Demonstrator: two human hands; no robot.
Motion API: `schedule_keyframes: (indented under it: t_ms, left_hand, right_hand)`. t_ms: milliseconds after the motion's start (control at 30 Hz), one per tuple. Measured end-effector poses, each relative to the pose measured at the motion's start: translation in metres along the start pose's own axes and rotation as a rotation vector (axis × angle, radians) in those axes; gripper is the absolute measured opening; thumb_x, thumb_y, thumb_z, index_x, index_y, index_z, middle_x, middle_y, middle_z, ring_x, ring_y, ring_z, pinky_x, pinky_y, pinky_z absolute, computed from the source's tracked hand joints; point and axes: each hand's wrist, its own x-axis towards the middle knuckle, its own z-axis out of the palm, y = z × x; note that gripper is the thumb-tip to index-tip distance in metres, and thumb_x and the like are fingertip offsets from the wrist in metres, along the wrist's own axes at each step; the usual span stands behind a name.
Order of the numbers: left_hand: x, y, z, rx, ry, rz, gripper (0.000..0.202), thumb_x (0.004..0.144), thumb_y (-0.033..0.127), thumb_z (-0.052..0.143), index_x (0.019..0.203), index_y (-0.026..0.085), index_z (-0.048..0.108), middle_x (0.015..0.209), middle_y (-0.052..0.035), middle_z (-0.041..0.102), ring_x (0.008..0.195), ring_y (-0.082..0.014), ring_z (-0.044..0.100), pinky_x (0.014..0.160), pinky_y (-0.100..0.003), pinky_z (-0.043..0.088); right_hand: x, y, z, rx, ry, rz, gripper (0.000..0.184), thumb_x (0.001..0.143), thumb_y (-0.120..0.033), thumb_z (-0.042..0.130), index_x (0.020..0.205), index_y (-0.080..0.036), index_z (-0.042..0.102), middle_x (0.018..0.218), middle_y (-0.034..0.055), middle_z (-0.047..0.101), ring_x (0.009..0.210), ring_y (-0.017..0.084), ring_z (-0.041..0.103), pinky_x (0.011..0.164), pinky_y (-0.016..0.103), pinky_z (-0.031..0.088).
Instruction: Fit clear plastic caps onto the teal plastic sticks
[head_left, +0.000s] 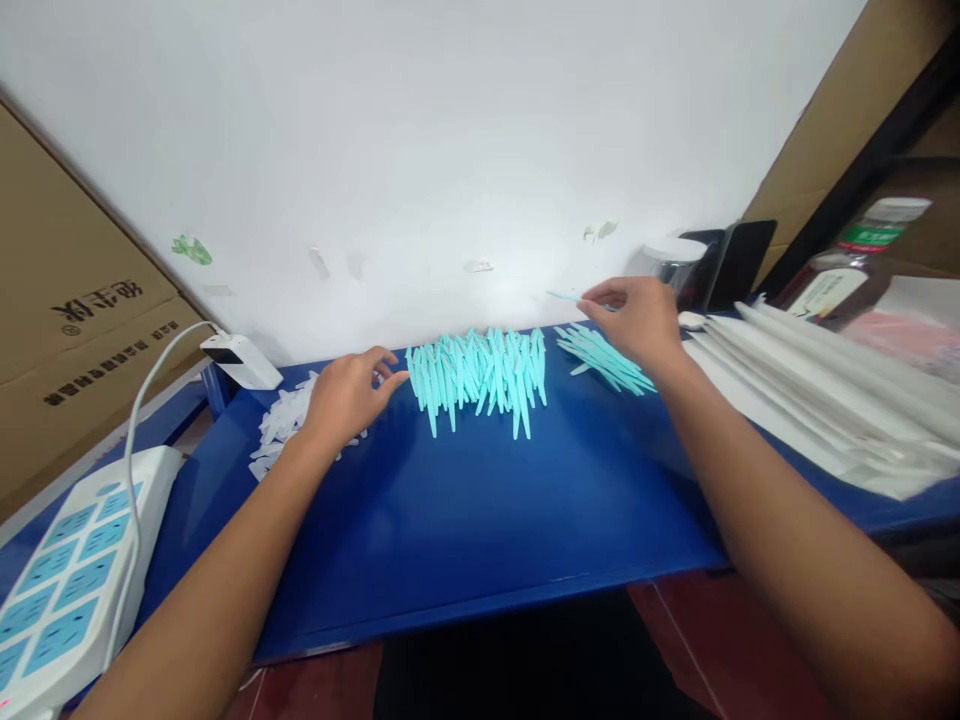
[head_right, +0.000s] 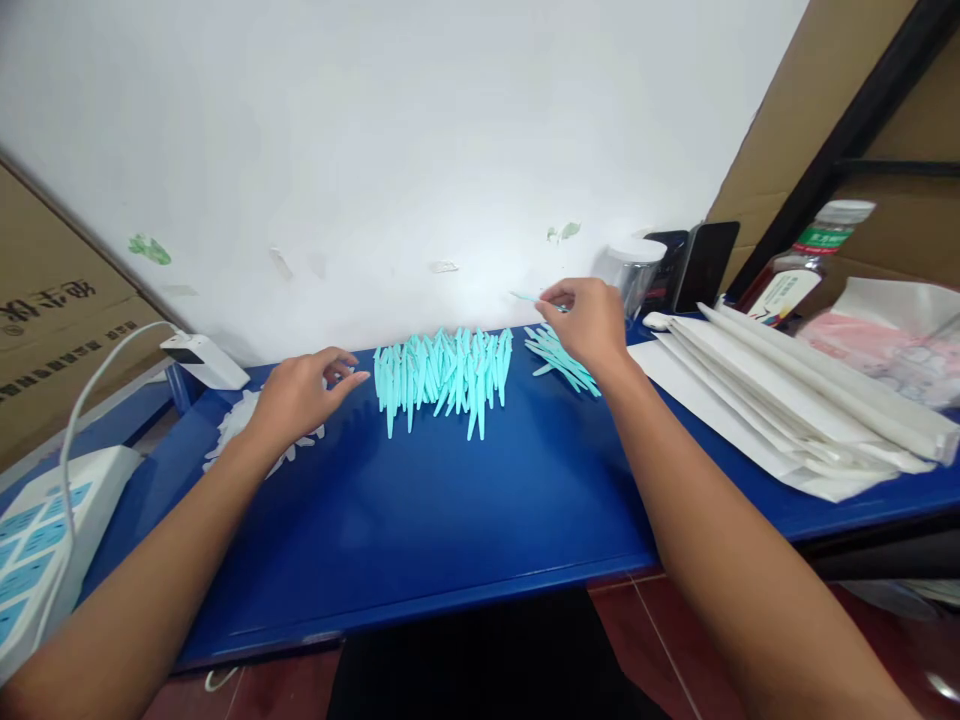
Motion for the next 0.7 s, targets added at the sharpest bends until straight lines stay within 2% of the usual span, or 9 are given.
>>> schedule_keyframes:
  t_ms: [100, 200, 300, 400, 467, 533, 633, 700]
  left_hand:
    - [0.005, -0.023, -0.008, 0.243, -0.062, -0.018, 0.028, 0.094, 0.047, 0.060, 0.101, 0.023, 0.073, 0.100, -0.0098, 0.078, 0.097, -0.0318, 0.070, 0.079, -0.039, 0.049]
    - [0.008, -0.039, -0.011, 0.353, -0.145, -0.038, 0.028, 0.092, 0.045, 0.060, 0.101, 0.023, 0.074, 0.103, -0.0121, 0.077, 0.099, -0.0337, 0.069, 0.075, -0.038, 0.048]
    - [0.009, -0.049, -0.013, 0.375, -0.235, -0.103, 0.030, 0.090, 0.048, 0.063, 0.101, 0.023, 0.074, 0.102, -0.0124, 0.076, 0.097, -0.0345, 0.070, 0.071, -0.037, 0.047]
    - [0.010, -0.055, -0.013, 0.353, -0.318, -0.141, 0.039, 0.088, 0.050, 0.065, 0.113, 0.021, 0.071, 0.103, -0.0131, 0.076, 0.096, -0.0352, 0.070, 0.072, -0.038, 0.048]
    - [0.010, -0.056, -0.011, 0.340, -0.317, -0.114, 0.043, 0.090, 0.048, 0.062, 0.122, 0.020, 0.068, 0.109, -0.0146, 0.075, 0.101, -0.0357, 0.069, 0.078, -0.039, 0.049]
    - [0.010, -0.057, -0.005, 0.332, -0.277, -0.064, 0.047, 0.094, 0.047, 0.057, 0.130, 0.018, 0.066, 0.119, -0.0177, 0.072, 0.111, -0.0377, 0.066, 0.087, -0.042, 0.050]
    - [0.010, -0.057, 0.007, 0.308, -0.212, 0.044, 0.053, 0.098, 0.045, 0.049, 0.140, 0.016, 0.064, 0.135, -0.0217, 0.066, 0.127, -0.0419, 0.058, 0.101, -0.050, 0.047]
    - [0.010, -0.058, 0.014, 0.265, -0.203, 0.097, 0.051, 0.100, 0.041, 0.046, 0.140, 0.017, 0.066, 0.140, -0.0206, 0.065, 0.131, -0.0413, 0.056, 0.105, -0.051, 0.045]
  right_hand:
    - [0.010, 0.026, -0.003, -0.297, -0.054, 0.137, 0.019, 0.089, -0.029, 0.072, 0.096, -0.015, 0.083, 0.098, 0.0167, 0.079, 0.102, 0.034, 0.072, 0.093, 0.044, 0.051]
    - [0.006, 0.026, 0.004, -0.461, -0.159, 0.110, 0.021, 0.086, -0.033, 0.075, 0.096, -0.015, 0.082, 0.100, 0.0187, 0.078, 0.108, 0.037, 0.068, 0.092, 0.045, 0.050]
    - [-0.005, 0.009, 0.019, -0.414, -0.201, 0.011, 0.027, 0.089, -0.042, 0.071, 0.095, -0.017, 0.080, 0.099, 0.0159, 0.078, 0.101, 0.033, 0.068, 0.086, 0.040, 0.050]
    - [-0.019, -0.008, 0.036, -0.302, -0.373, 0.005, 0.030, 0.086, -0.048, 0.072, 0.078, -0.020, 0.075, 0.079, 0.0112, 0.074, 0.076, 0.026, 0.067, 0.070, 0.034, 0.047]
    - [-0.026, -0.014, 0.045, -0.307, -0.497, 0.003, 0.033, 0.086, -0.044, 0.070, 0.062, -0.022, 0.067, 0.065, 0.0078, 0.067, 0.066, 0.023, 0.063, 0.063, 0.033, 0.042]
    - [-0.030, -0.016, 0.050, -0.315, -0.564, 0.003, 0.037, 0.085, -0.037, 0.067, 0.053, -0.022, 0.058, 0.056, 0.0045, 0.059, 0.059, 0.020, 0.058, 0.058, 0.032, 0.038]
    - [-0.031, -0.015, 0.051, -0.287, -0.607, 0.029, 0.035, 0.082, -0.031, 0.065, 0.050, -0.023, 0.053, 0.051, 0.0013, 0.051, 0.054, 0.017, 0.052, 0.056, 0.031, 0.035]
    - [-0.029, -0.015, 0.050, -0.261, -0.632, 0.052, 0.034, 0.081, -0.030, 0.065, 0.050, -0.023, 0.053, 0.051, 0.0007, 0.051, 0.053, 0.016, 0.050, 0.055, 0.030, 0.034]
